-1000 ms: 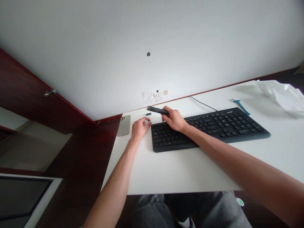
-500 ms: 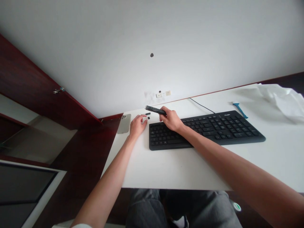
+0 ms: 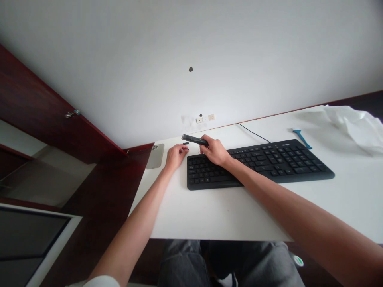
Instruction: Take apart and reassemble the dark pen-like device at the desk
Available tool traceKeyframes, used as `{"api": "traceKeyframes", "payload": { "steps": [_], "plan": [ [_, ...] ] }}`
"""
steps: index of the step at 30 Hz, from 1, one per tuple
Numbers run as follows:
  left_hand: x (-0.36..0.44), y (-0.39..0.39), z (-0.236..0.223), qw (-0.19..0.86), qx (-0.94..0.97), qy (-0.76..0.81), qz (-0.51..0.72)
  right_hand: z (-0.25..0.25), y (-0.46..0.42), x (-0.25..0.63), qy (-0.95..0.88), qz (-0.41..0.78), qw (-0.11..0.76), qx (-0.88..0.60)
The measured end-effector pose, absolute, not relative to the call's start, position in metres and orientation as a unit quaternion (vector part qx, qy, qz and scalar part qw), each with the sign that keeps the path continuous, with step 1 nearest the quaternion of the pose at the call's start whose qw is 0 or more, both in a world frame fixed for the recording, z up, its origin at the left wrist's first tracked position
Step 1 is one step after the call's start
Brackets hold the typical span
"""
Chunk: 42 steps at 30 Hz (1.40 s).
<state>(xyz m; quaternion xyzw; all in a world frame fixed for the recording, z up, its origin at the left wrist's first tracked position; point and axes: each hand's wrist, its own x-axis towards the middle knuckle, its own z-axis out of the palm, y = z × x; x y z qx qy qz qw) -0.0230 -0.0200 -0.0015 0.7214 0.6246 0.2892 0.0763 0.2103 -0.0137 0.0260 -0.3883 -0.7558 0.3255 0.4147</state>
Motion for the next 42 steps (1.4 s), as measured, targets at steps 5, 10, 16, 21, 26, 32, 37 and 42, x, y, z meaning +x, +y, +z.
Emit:
{"api": "traceKeyframes", "payload": {
  "steps": [5,10,16,21,26,32,37,42],
  "plan": [
    [-0.023,-0.019,-0.002,0.045,0.748,0.606,0.266,0.025,-0.013,0.21,-0.758,0.326,0.412,-0.386],
    [-0.017,-0.02,0.002,-0.001,0.762,0.603,0.235,0.026,-0.013,0.21,-0.756,0.327,0.414,-0.387],
    [-0.015,-0.022,0.004,0.003,0.731,0.637,0.245,0.026,-0.012,0.21,-0.759,0.322,0.408,-0.393],
    [-0.021,-0.02,-0.001,0.032,0.688,0.668,0.28,0.025,-0.013,0.211,-0.764,0.311,0.409,-0.39],
    [-0.026,-0.017,-0.002,0.053,0.649,0.702,0.288,0.024,-0.013,0.212,-0.765,0.313,0.411,-0.385],
    [-0.033,-0.014,-0.003,0.088,0.645,0.683,0.33,0.024,-0.013,0.212,-0.763,0.315,0.411,-0.387],
    [-0.04,-0.01,-0.009,0.104,0.683,0.606,0.395,0.022,-0.012,0.212,-0.766,0.308,0.411,-0.387],
    [-0.04,-0.011,-0.011,0.108,0.722,0.583,0.357,0.023,-0.012,0.211,-0.765,0.31,0.411,-0.387]
  ]
}}
